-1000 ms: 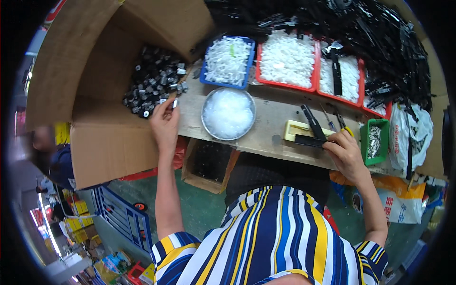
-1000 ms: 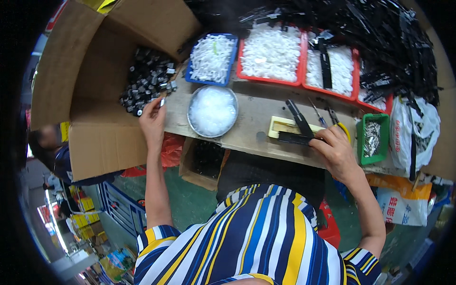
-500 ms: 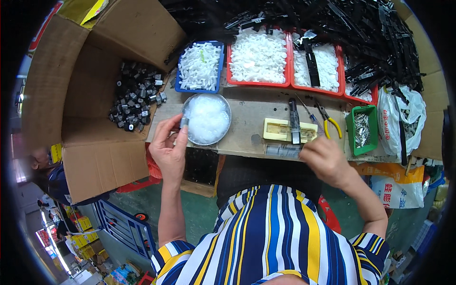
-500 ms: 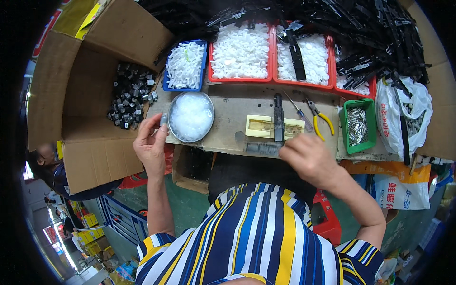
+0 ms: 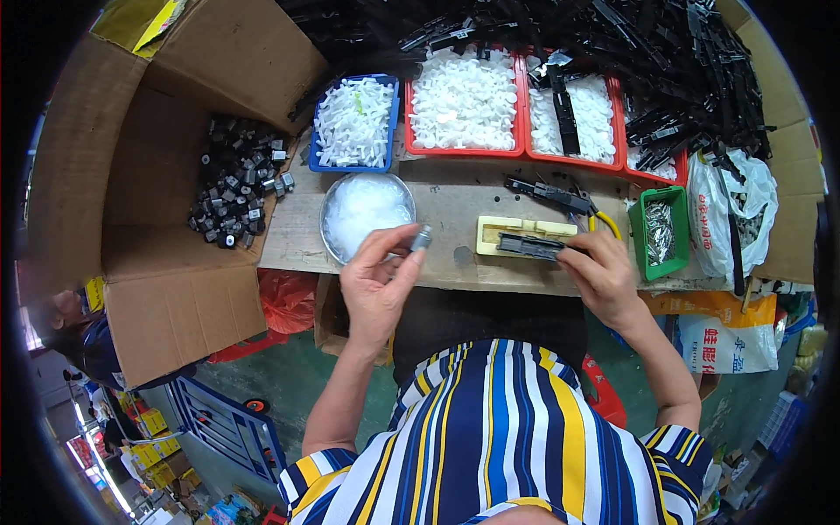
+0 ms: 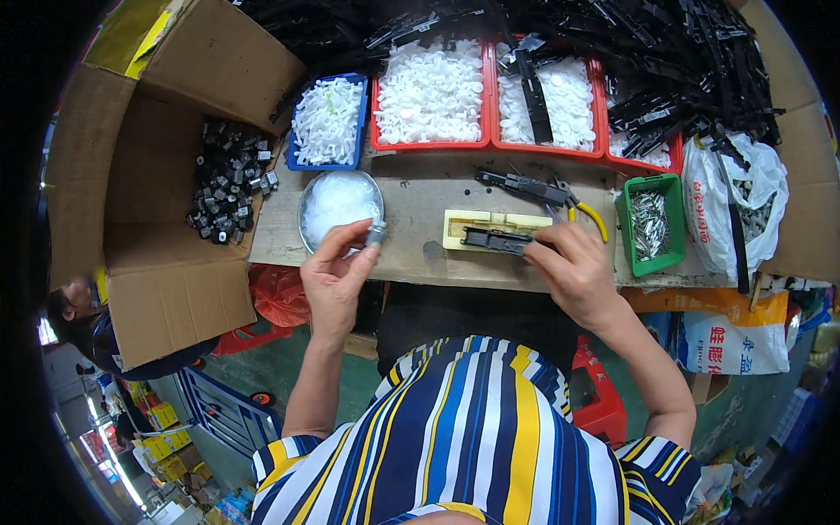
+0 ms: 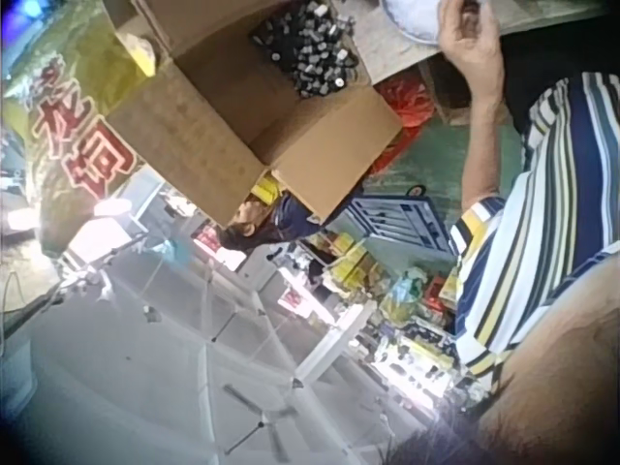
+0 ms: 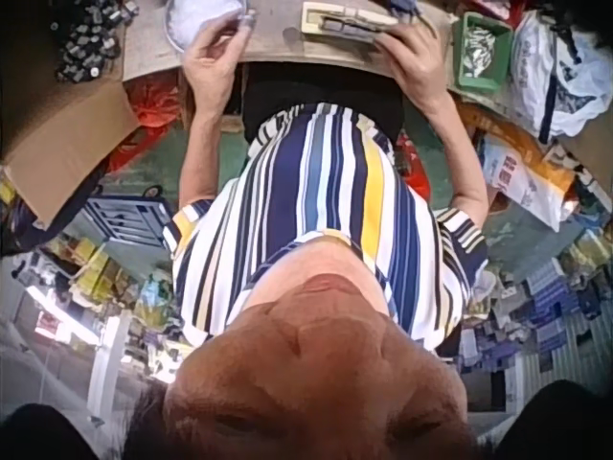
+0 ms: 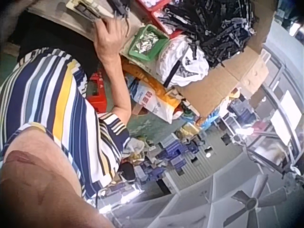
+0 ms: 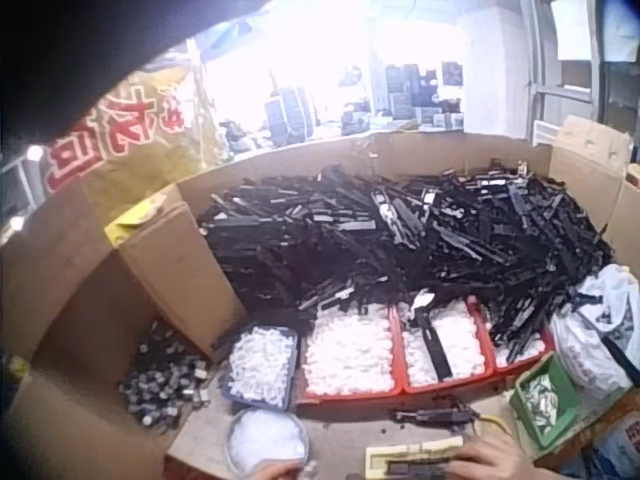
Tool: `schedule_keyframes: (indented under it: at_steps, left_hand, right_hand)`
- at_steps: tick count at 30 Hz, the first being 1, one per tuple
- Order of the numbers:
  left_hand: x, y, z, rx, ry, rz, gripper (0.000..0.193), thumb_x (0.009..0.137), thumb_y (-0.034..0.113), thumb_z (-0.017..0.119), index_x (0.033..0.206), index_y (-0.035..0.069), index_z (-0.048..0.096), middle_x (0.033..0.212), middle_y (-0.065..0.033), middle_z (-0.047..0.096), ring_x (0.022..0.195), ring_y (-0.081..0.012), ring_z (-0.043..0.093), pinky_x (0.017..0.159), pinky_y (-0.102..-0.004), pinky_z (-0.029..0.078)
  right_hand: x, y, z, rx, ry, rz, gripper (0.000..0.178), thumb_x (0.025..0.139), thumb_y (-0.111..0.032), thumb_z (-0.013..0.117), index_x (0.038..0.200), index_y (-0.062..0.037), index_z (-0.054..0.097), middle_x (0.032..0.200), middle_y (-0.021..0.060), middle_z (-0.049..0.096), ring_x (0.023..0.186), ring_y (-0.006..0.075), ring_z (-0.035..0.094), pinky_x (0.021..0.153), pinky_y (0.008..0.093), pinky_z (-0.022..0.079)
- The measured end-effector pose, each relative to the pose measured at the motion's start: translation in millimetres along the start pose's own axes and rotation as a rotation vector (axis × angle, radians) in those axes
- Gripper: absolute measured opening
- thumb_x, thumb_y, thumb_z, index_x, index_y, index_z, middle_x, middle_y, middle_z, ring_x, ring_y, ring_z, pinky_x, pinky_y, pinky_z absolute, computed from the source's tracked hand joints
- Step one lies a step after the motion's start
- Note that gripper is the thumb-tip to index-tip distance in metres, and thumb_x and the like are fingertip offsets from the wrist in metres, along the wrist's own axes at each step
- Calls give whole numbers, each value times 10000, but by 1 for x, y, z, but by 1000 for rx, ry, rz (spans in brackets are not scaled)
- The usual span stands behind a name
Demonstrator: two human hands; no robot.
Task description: The person assembles small lock mechanisms at a workbench. They pick up lock bodies, pins, and white plastic components, insert them into a wooden jig, and use pliers and a hammer to secure the parts. The process is repeated for multiple units, with finished locks placed into a cardboard box.
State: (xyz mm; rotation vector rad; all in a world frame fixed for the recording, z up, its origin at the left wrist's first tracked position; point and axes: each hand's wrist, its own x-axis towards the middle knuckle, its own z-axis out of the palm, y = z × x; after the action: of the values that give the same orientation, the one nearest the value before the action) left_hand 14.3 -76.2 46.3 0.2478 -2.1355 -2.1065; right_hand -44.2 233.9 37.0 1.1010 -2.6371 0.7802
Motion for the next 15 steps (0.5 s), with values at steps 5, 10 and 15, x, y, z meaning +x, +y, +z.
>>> schedule_keyframes:
  at_steps: [5, 10, 15]
  left_hand:
    - [-9, -12, 18, -274, -9, -141, 351, 903, -48, 681, 1252, -45, 644, 1078, -67, 660, 927, -99, 618, 844, -238, 514]
    - [-7, -15, 32, -523, -49, -310, 331, 931, 16, 681, 1255, -30, 636, 1091, -103, 689, 909, -126, 654, 813, -258, 546]
    - [-2, -17, 42, -623, -159, -447, 266, 965, 80, 656, 1207, -29, 651, 1055, -108, 706, 887, -130, 664, 792, -258, 547]
  right_hand:
    - [15, 2, 18, -58, -120, 0, 234, 770, -44, 708, 1003, -62, 692, 1053, 77, 619, 1056, 252, 588, 844, 397, 433]
    - [17, -2, 19, -222, -175, -55, 254, 782, -58, 670, 1036, -46, 689, 1109, 96, 601, 1110, 256, 566, 867, 409, 426]
    - [22, -8, 14, -161, -122, -43, 310, 780, -105, 726, 1083, -52, 685, 1081, 82, 611, 1066, 242, 584, 860, 404, 419]
